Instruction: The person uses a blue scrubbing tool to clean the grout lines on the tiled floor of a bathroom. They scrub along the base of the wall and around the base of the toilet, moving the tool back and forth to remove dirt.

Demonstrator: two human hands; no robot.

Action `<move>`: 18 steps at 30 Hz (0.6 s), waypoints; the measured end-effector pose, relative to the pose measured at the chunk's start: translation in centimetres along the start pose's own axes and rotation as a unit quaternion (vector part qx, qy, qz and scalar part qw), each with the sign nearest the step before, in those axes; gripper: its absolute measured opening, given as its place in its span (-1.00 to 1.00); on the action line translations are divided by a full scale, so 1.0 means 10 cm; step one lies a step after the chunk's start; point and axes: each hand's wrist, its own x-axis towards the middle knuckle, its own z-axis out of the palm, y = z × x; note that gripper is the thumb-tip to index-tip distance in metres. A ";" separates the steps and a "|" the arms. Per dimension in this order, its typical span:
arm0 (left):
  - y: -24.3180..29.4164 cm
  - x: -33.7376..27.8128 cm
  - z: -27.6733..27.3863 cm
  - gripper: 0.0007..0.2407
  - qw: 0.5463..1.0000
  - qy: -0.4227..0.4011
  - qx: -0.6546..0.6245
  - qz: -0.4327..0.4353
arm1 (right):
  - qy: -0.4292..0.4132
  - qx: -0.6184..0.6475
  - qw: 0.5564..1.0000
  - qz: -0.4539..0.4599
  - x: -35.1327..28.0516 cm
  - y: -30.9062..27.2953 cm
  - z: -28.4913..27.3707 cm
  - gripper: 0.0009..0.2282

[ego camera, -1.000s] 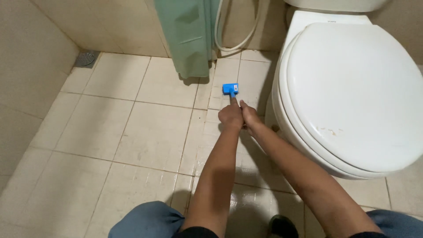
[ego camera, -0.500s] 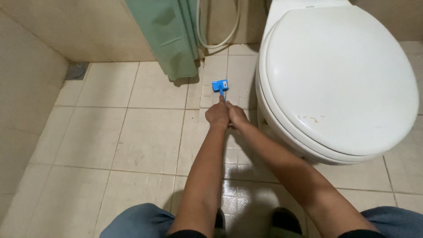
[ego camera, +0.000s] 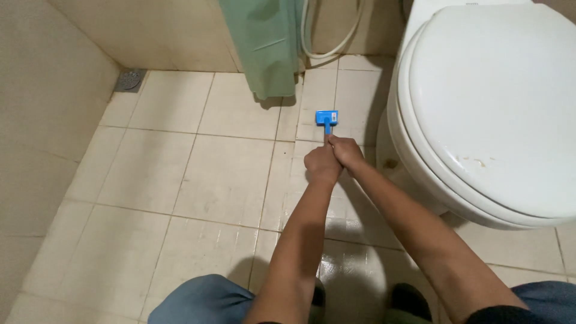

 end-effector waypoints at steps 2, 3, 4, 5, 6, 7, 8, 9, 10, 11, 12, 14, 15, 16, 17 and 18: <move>-0.07 -0.01 -0.05 -0.83 1.000 -0.001 0.004 0.013 | 0.005 -0.045 0.999 -0.023 -0.01 -0.01 0.05 -0.60; -0.09 0.00 -0.07 -0.83 1.000 0.000 0.003 0.013 | 0.005 -0.045 0.999 -0.024 -0.04 -0.07 0.07 -0.60; -0.11 0.00 -0.10 -0.83 1.000 0.000 0.007 0.012 | 0.009 -0.077 0.997 -0.022 -0.07 -0.11 0.08 -0.59; -0.12 0.01 -0.11 -0.82 1.000 0.000 0.012 0.011 | 0.014 -0.109 0.994 -0.019 -0.11 -0.15 0.08 -0.57; -0.13 0.02 -0.12 -0.82 1.000 0.000 0.011 0.012 | 0.014 -0.110 0.994 -0.019 -0.09 -0.14 0.08 -0.57; -0.14 0.02 -0.12 -0.83 1.000 0.003 0.006 0.014 | 0.010 -0.090 0.996 -0.024 -0.07 -0.11 0.09 -0.56; -0.15 0.03 -0.12 -0.84 1.000 0.005 0.001 0.017 | 0.005 -0.070 0.997 -0.029 -0.05 -0.09 0.09 -0.56; -0.13 -0.03 -0.17 -0.84 1.000 0.003 0.001 0.018 | 0.006 -0.071 0.997 -0.026 -0.09 -0.12 0.08 -0.56; -0.11 -0.07 -0.21 -0.84 1.000 0.002 0.006 0.021 | -0.002 -0.060 0.998 -0.011 -0.13 -0.15 0.07 -0.54; -0.09 -0.11 -0.27 -0.83 1.000 0.003 0.011 0.024 | -0.011 -0.051 0.999 0.003 -0.17 -0.20 0.06 -0.52; -0.08 -0.11 -0.14 -0.83 1.000 0.001 0.010 0.025 | -0.010 -0.051 0.999 0.004 -0.19 -0.17 0.04 -0.52; -0.06 -0.04 0.05 -0.87 0.999 0.017 0.029 0.008 | 0.008 -0.143 0.990 0.000 -0.18 -0.17 0.01 -0.56; -0.08 -0.04 0.09 -0.87 0.999 0.020 0.029 0.008 | 0.008 -0.143 0.990 -0.002 -0.20 -0.17 0.01 -0.56; -0.09 -0.04 0.14 -0.89 1.000 0.023 0.018 0.010 | 0.017 -0.160 0.987 -0.006 -0.22 -0.17 0.01 -0.54; -0.09 -0.06 0.19 -0.90 1.000 0.024 0.007 0.013 | 0.026 -0.177 0.984 -0.007 -0.24 -0.16 0.01 -0.52; -0.09 -0.04 0.15 -0.90 1.000 0.024 0.006 0.013 | 0.026 -0.177 0.984 -0.008 -0.24 -0.19 0.00 -0.52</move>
